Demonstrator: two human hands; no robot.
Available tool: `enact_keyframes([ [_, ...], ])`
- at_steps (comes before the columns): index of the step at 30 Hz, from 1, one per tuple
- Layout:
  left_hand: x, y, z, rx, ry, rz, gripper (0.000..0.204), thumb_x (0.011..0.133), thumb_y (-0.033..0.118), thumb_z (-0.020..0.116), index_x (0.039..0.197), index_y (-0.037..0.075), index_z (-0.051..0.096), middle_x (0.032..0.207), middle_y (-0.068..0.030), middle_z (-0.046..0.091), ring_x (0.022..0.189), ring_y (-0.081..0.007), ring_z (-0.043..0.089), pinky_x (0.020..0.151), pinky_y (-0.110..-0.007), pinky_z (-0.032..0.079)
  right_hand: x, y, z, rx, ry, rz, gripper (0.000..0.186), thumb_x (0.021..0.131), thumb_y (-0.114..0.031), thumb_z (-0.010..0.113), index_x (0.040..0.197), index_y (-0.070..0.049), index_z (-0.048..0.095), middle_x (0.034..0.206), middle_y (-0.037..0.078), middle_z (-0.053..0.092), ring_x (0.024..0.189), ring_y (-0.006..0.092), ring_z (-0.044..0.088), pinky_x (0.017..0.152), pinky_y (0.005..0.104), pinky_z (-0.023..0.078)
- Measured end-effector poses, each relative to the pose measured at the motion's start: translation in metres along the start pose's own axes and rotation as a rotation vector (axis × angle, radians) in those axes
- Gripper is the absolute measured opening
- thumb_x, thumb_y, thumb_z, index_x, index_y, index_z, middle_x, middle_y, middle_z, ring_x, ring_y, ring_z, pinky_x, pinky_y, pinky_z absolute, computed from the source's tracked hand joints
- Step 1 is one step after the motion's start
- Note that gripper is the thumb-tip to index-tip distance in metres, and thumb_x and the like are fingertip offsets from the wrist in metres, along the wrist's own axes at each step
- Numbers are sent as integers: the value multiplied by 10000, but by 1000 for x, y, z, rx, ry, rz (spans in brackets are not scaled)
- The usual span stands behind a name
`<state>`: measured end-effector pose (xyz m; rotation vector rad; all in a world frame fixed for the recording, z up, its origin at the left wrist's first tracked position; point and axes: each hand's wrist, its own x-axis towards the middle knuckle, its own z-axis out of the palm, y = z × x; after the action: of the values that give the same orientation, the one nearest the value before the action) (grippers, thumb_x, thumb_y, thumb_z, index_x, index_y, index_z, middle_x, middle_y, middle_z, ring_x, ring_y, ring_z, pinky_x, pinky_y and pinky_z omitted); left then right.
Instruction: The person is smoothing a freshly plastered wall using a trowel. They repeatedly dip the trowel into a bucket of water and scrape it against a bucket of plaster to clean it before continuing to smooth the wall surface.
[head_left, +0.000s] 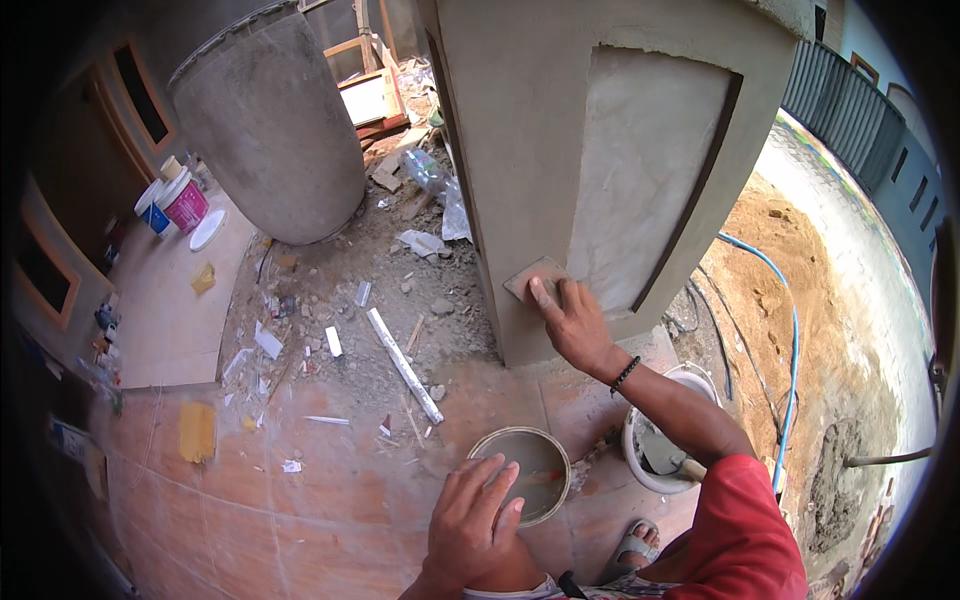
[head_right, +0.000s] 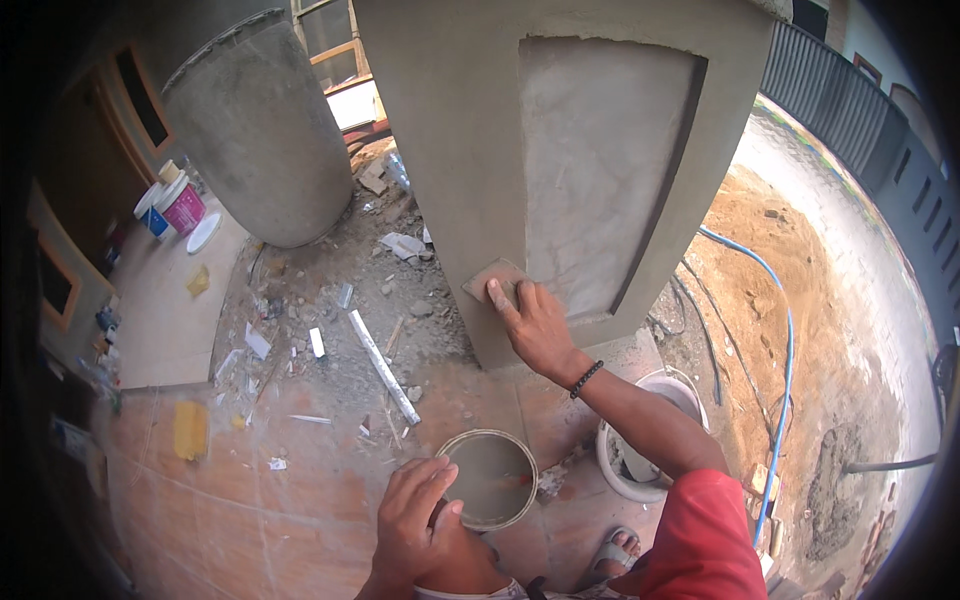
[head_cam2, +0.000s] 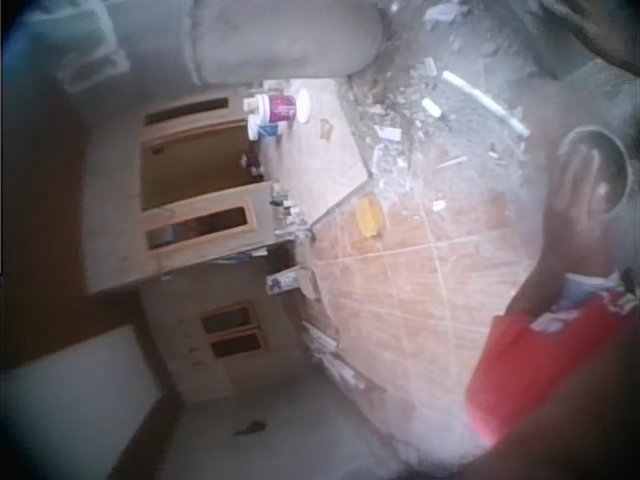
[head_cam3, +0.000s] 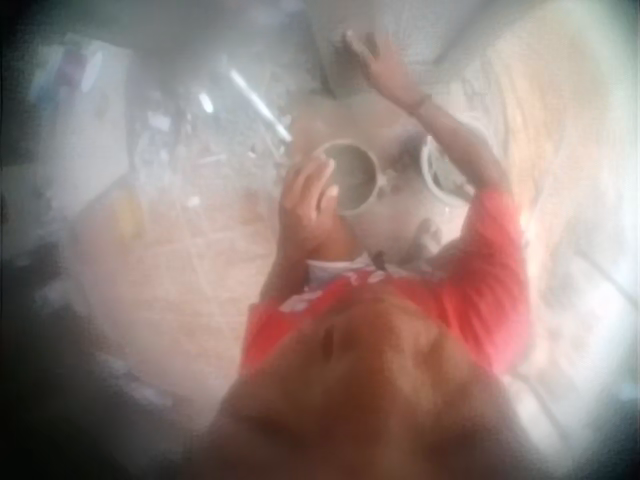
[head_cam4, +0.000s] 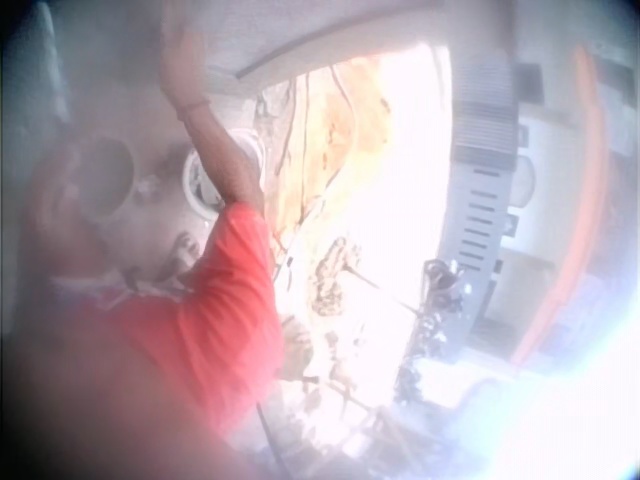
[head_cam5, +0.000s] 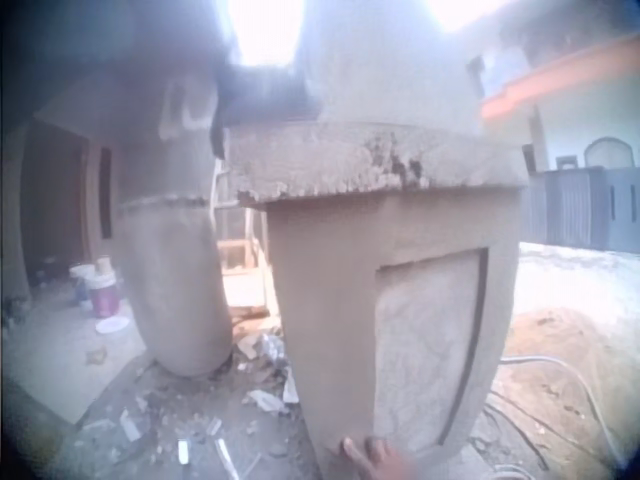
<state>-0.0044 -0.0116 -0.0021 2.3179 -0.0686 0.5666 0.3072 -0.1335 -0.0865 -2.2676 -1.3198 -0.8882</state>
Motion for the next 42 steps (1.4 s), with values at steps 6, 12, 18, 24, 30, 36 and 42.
enact_keyframes([
  [6, -9, 7, -14, 42, 106, -26, 407, 764, 35, 720, 1163, -33, 678, 1184, -217, 675, 1100, -421, 639, 961, -493, 521, 21, 5, -77, 710, -75, 150, 636, 859, -21, 613, 1486, -89, 526, 1184, 182, 579, 1075, 328, 589, 967, 398, 470],
  [12, 1, 15, -4, 36, 57, 4, 397, 765, 30, 717, 1154, -38, 684, 1180, -218, 678, 1081, -417, 644, 951, -496, 526, 116, 68, -160, 1248, 210, 381, 638, 841, -20, 534, 1477, 23, 515, 1314, 72, 624, 1193, 126, 568, 1057, 278, 423],
  [18, -2, 17, -4, 56, 66, 5, 412, 779, 47, 732, 1181, -28, 680, 1197, -219, 668, 1091, -415, 636, 954, -496, 525, 156, 73, -163, 1258, 163, 311, 679, 806, -49, 504, 1481, 24, 517, 1298, 59, 630, 1163, 117, 568, 1026, 257, 425],
  [24, -4, 15, -3, 47, 39, 4, 444, 817, 80, 753, 1244, -5, 669, 1238, -215, 649, 1116, -421, 621, 983, -500, 513, 165, 72, -168, 1217, 115, 243, 667, 822, -50, 505, 1485, 16, 517, 1307, 63, 642, 1160, 117, 576, 1031, 254, 431],
  [30, -3, 14, -5, 63, 25, -7, 443, 824, 88, 751, 1250, -3, 667, 1238, -216, 647, 1119, -424, 619, 985, -504, 512, 173, 71, -173, 1103, 80, 190, 660, 819, -32, 529, 1479, -23, 544, 1300, 53, 656, 1142, 112, 591, 1028, 258, 444],
  [36, 5, 17, -1, 43, 38, -1, 394, 771, 33, 712, 1155, -48, 681, 1188, -225, 675, 1078, -417, 642, 945, -496, 530, 164, 61, -170, 1022, 93, 168, 664, 797, -10, 536, 1459, -52, 578, 1286, 61, 668, 1114, 116, 604, 1022, 260, 451],
  [42, 6, 19, 0, 58, 27, -12, 396, 771, 38, 718, 1156, -46, 682, 1189, -224, 674, 1089, -418, 641, 954, -497, 526, 124, 52, -134, 1109, 49, 287, 695, 773, -9, 538, 1463, -82, 581, 1155, 38, 643, 1066, 118, 586, 993, 243, 433],
])
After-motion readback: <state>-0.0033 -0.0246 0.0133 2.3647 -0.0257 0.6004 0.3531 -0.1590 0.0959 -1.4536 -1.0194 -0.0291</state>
